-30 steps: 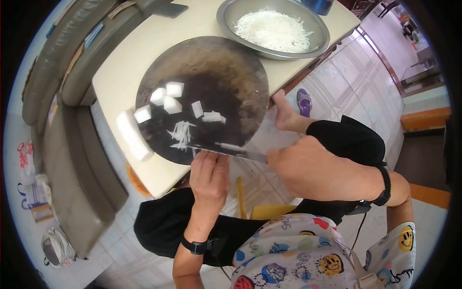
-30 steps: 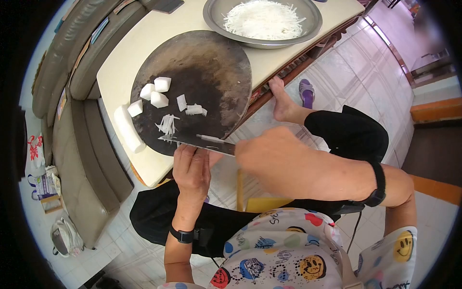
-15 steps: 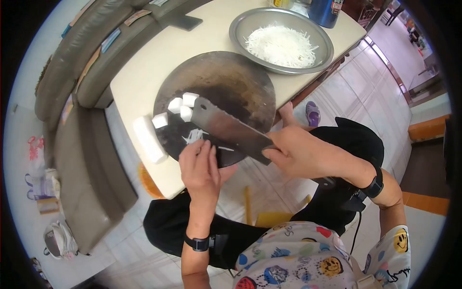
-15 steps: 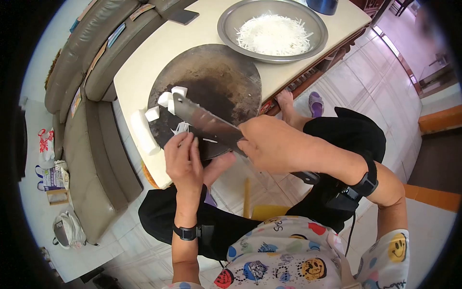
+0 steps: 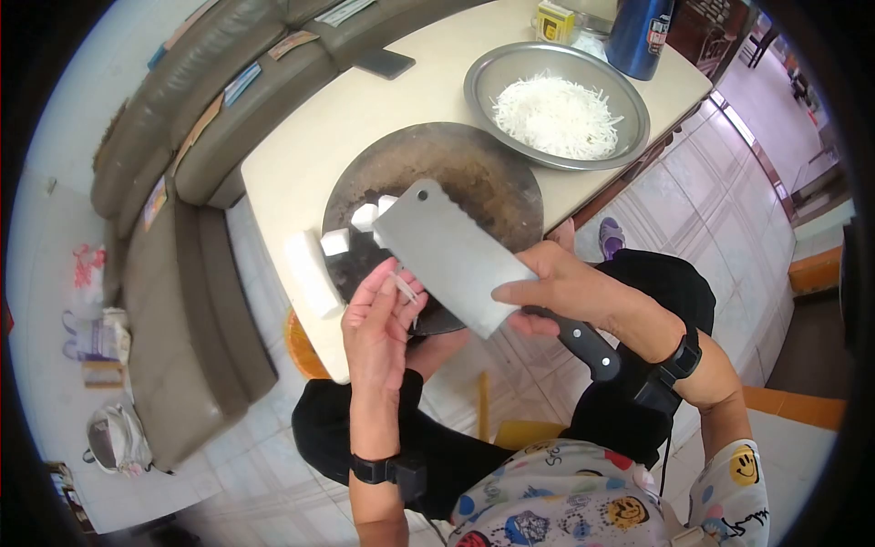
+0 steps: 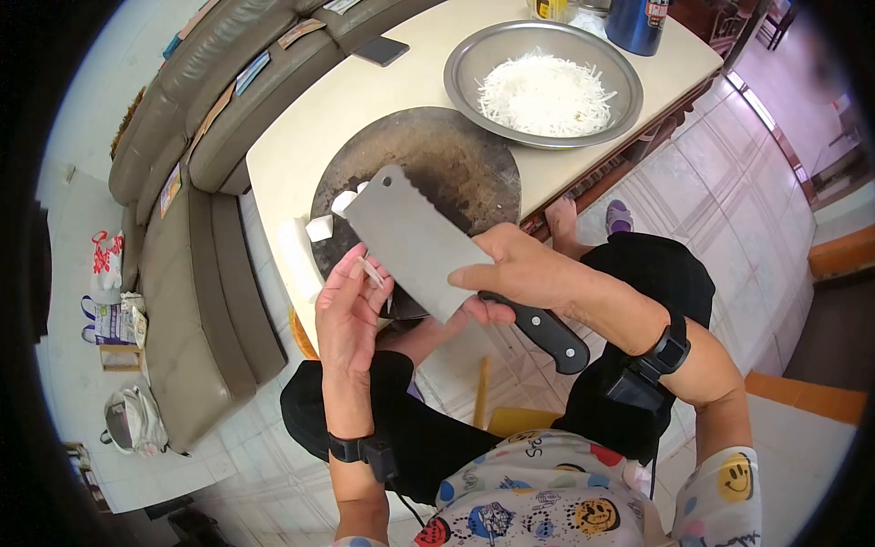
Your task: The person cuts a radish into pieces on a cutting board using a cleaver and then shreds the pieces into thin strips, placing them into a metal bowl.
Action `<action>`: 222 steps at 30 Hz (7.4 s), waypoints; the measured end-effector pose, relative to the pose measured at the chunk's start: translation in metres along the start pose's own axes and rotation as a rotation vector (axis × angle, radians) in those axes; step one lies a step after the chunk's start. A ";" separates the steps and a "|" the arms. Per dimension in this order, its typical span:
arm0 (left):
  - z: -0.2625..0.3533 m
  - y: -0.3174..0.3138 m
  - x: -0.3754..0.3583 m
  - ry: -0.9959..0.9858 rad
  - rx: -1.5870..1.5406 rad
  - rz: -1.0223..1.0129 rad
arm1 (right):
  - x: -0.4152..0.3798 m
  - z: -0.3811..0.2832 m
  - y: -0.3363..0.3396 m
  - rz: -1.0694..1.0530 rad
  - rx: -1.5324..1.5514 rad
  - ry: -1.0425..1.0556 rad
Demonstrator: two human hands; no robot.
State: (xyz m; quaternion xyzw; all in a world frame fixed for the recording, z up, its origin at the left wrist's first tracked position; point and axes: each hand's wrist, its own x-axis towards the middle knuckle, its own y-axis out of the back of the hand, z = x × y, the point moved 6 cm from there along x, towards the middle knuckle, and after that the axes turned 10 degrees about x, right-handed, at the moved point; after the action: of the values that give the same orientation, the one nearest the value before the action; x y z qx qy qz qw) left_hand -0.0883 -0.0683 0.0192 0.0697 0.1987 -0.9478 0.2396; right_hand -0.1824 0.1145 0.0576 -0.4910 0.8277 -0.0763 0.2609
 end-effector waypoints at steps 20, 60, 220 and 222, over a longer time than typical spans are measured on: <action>0.009 -0.040 -0.019 -0.907 1.624 0.082 | -0.017 -0.001 0.038 0.311 0.054 0.140; -0.008 -0.055 -0.040 -0.939 1.592 -0.092 | -0.070 -0.008 -0.019 0.102 -1.258 0.177; -0.022 -0.048 -0.050 -0.961 1.526 -0.100 | -0.069 0.002 -0.042 0.005 -1.724 0.261; -0.021 -0.048 -0.050 -0.948 1.522 -0.114 | -0.069 -0.003 -0.042 -0.075 -1.734 0.240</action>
State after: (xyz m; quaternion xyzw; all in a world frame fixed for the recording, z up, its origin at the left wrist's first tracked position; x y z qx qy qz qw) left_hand -0.0672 0.0004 0.0281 -0.1988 -0.5998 -0.7627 0.1380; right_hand -0.1254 0.1516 0.1008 -0.5318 0.5990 0.5203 -0.2960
